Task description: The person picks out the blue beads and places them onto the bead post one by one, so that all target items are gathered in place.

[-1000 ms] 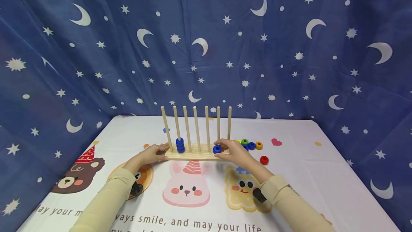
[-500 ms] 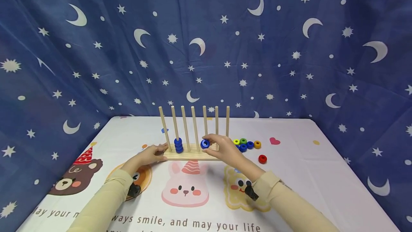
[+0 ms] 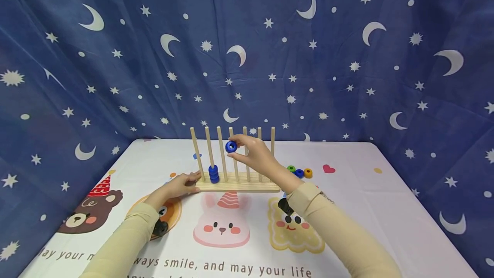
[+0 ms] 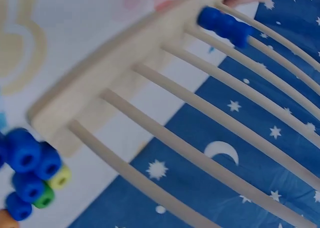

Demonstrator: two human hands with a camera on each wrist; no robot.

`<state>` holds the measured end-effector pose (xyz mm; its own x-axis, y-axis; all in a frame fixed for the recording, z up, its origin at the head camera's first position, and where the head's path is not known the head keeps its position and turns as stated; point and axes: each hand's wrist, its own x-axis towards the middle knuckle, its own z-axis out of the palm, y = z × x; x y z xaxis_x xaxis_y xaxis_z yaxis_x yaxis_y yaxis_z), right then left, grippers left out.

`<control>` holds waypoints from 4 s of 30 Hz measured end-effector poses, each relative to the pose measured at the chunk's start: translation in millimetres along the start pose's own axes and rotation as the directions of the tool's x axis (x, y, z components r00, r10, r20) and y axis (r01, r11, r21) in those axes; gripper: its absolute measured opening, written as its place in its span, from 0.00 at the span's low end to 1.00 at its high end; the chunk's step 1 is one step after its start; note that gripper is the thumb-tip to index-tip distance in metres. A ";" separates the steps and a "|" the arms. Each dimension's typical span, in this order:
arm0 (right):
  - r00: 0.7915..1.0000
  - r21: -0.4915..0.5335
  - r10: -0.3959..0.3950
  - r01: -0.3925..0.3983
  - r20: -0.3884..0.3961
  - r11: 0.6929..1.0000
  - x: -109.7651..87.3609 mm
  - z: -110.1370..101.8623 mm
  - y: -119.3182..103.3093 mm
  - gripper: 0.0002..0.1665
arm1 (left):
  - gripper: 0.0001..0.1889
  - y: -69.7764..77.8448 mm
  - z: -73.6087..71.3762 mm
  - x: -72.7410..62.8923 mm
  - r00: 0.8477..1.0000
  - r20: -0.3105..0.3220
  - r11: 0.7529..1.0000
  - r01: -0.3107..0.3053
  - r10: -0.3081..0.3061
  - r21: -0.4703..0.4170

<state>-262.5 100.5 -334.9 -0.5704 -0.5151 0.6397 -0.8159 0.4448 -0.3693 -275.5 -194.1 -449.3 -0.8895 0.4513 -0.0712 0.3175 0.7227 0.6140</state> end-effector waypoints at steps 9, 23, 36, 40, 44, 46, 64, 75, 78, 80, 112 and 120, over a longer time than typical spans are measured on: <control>0.999 -0.002 -0.026 0.026 -0.032 1.000 27.5 -6.1 -6.6 0.23 | 0.32 1.4 0.7 -0.6 1.000 -0.006 1.000 0.012 -0.012 -0.010; 0.997 -0.002 -0.080 0.080 0.018 0.997 54.0 -5.0 -16.0 0.23 | 0.32 1.2 -2.2 1.5 1.000 -0.007 1.000 -0.006 0.006 0.008; 0.993 0.004 0.063 -0.064 0.104 0.998 76.9 8.1 -16.8 0.23 | 0.32 2.4 3.0 -3.1 0.999 -0.015 0.999 0.047 -0.047 -0.005; 0.979 0.012 0.144 -0.148 0.145 0.989 83.1 12.4 -18.7 0.24 | 0.32 2.4 2.7 -5.4 0.999 -0.021 0.999 0.042 -0.042 -0.008; 0.968 0.017 0.194 -0.199 0.158 0.980 86.4 13.7 -19.6 0.24 | 0.32 0.5 2.2 -3.8 0.999 -0.022 0.999 0.034 -0.034 -0.013; 0.966 0.022 0.201 -0.207 0.162 0.978 87.8 14.3 -20.2 0.24 | 0.32 -0.2 2.4 -2.3 0.999 -0.026 1.000 0.028 -0.028 -0.005; 0.965 0.003 0.184 -0.187 0.186 0.982 87.4 25.4 -19.9 0.23 | 0.32 1.3 2.4 -1.9 0.999 -0.020 0.999 0.041 -0.040 0.006; 0.950 0.055 0.205 -0.224 0.235 0.973 87.3 23.7 -17.5 0.26 | 0.32 -3.1 2.8 -0.7 0.999 -0.026 1.000 0.027 -0.027 -0.005; 0.947 0.064 0.201 -0.223 0.253 0.973 87.3 22.4 -17.0 0.26 | 0.31 -3.2 2.5 -1.2 0.999 -0.033 0.999 0.031 -0.032 -0.016; 0.945 0.058 0.201 -0.223 0.256 0.973 87.4 20.7 -16.5 0.26 | 0.31 -3.0 3.0 0.2 0.999 -0.039 0.999 0.022 -0.023 -0.025; 0.945 0.233 0.322 -0.326 0.057 0.916 84.0 24.4 -17.2 0.18 | 0.31 -2.0 2.7 3.4 1.000 -0.021 0.999 0.005 -0.006 -0.033; 0.972 0.215 0.235 -0.223 -0.031 0.951 69.3 21.7 -21.5 0.19 | 0.32 0.5 1.6 6.7 1.000 -0.016 1.000 0.016 -0.016 -0.024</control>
<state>-286.5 39.4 -297.2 -0.7428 -0.3730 0.5559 -0.6689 0.3806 -0.6385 -280.8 -189.8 -450.8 -0.8998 0.4310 -0.0685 0.2952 0.7167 0.6318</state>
